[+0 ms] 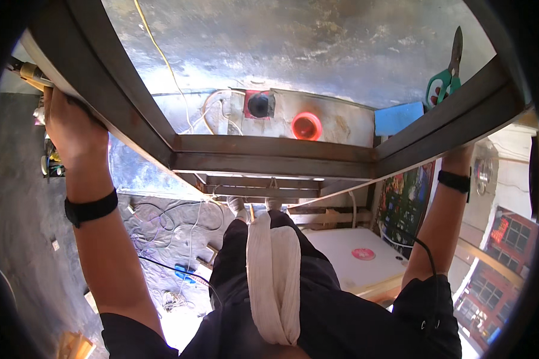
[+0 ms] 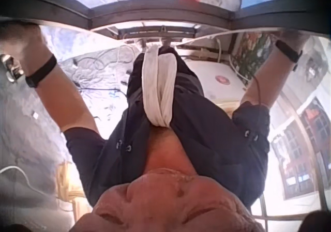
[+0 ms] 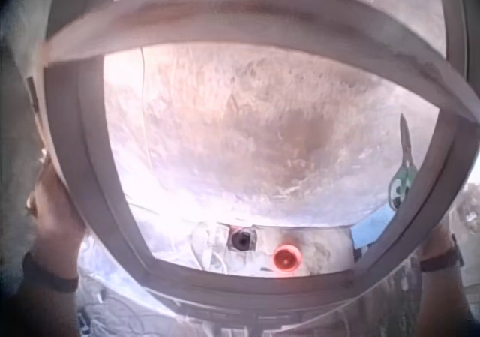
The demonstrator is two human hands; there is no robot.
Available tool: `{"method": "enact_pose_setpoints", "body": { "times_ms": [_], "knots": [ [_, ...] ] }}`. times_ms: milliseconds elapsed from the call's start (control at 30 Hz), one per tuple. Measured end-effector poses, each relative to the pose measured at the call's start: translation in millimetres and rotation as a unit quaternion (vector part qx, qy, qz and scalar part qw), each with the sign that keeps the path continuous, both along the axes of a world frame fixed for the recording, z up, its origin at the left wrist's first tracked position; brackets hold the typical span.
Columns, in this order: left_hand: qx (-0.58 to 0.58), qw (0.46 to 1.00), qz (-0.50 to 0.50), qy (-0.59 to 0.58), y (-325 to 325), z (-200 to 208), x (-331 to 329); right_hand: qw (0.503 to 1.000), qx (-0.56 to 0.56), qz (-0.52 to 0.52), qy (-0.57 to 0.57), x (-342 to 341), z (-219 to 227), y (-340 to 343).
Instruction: The recorder uses tools to inspect and repair an electrical fuse or switch on a utility room wall.
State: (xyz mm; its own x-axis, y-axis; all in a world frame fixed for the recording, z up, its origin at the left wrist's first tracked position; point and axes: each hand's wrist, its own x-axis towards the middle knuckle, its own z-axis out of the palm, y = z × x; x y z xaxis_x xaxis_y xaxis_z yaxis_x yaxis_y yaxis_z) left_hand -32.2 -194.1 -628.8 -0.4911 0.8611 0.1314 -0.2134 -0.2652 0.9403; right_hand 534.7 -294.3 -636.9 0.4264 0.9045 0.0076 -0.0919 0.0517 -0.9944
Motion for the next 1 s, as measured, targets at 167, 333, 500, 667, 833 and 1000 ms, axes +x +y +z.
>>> {"method": "enact_pose_setpoints", "body": {
  "times_ms": [167, 333, 500, 667, 833, 1000],
  "knots": [
    [-0.009, 0.967, -0.251, -0.033, -20.5, -62.1, -8.9, 0.999, -0.019, -0.023, -0.042, -2.7, 3.6, 2.4],
    [-0.025, 0.951, -0.289, -0.105, -28.8, -111.0, -11.4, 0.982, -0.045, -0.147, -0.106, 11.8, 0.2, -49.1],
    [0.002, 0.946, -0.309, -0.099, -30.3, -123.0, -15.2, 0.923, -0.16, -0.331, -0.113, -1.7, -54.0, -112.7],
    [0.044, 0.901, -0.381, -0.202, -30.1, -128.2, -30.1, 0.901, -0.26, -0.338, -0.075, -67.9, -99.3, -193.8],
    [0.06, 0.917, -0.373, -0.127, -9.8, -128.4, -37.7, 0.856, -0.382, -0.345, -0.04, -104.1, -166.1, -266.8],
    [0.105, 0.895, -0.43, -0.051, 33.9, -144.6, -70.3, 0.821, -0.505, -0.265, 0.004, -127.1, -242.5, -345.6]
  ]
}}
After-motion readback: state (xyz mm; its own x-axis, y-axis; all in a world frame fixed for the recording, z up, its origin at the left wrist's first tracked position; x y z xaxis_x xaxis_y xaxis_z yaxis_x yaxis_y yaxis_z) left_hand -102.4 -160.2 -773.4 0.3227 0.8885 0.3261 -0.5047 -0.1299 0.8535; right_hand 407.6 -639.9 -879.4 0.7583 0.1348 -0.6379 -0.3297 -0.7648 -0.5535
